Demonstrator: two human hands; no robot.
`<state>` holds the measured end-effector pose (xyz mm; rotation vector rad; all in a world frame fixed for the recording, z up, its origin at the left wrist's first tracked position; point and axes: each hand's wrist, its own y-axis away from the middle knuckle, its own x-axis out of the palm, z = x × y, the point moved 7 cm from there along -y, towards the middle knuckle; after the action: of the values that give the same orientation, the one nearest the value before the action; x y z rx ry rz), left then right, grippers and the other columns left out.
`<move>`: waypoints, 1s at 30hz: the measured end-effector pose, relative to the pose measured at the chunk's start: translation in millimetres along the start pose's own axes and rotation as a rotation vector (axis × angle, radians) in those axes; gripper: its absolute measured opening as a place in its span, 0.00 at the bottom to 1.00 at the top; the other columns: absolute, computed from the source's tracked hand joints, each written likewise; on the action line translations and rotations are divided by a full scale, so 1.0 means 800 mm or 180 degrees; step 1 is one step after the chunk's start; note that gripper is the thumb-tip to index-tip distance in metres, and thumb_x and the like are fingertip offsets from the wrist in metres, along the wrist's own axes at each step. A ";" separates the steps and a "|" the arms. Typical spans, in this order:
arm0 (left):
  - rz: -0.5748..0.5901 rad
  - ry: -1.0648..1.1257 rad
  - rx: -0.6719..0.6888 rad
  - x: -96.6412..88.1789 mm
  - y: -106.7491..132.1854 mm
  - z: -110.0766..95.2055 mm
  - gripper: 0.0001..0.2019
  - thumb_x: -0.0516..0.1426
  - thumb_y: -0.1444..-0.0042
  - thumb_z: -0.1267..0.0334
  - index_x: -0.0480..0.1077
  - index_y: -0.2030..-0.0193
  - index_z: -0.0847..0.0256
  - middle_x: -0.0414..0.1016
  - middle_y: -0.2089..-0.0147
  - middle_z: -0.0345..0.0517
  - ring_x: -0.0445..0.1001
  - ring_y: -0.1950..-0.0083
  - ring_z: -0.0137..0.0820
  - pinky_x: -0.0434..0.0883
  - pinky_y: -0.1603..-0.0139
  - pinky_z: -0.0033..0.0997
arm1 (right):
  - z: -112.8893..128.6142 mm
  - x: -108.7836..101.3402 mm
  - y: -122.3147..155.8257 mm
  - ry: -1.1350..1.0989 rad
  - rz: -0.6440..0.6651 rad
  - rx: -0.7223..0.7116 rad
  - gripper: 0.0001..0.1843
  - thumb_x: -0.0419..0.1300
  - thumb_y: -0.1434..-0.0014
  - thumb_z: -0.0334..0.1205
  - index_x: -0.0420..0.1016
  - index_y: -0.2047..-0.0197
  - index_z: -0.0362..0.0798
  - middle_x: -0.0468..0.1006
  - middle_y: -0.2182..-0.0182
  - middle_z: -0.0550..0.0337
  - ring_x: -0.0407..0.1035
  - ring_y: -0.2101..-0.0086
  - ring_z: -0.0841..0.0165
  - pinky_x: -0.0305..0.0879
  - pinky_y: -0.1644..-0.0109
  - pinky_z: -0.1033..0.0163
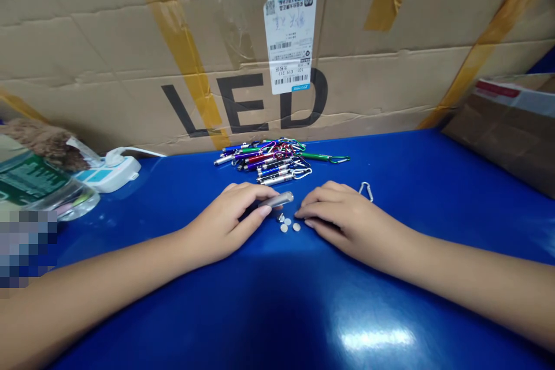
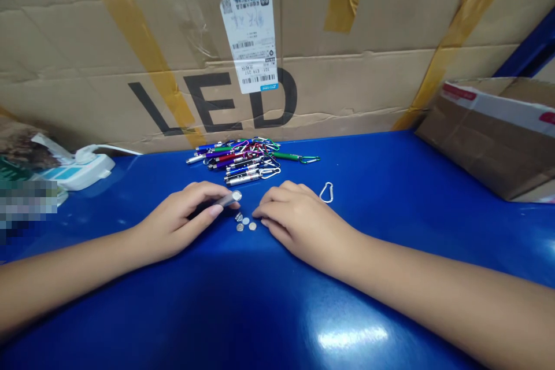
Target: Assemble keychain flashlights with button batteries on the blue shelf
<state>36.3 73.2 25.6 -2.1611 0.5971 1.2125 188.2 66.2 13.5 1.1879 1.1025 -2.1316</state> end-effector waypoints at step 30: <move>0.0105 -0.0044 0.0287 0.004 0.001 -0.007 0.14 0.47 0.33 0.59 0.67 0.47 0.57 0.76 0.53 0.45 0.73 0.52 0.34 0.66 0.49 0.34 | 0.018 -0.037 0.003 -0.0314 -0.0787 -0.0114 0.11 0.58 0.39 0.39 0.77 0.54 0.53 0.76 0.62 0.54 0.71 0.60 0.65 0.70 0.56 0.57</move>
<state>40.6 68.5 25.0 -2.0739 0.6712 1.1939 198.5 53.5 42.1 0.9610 1.2940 -2.3149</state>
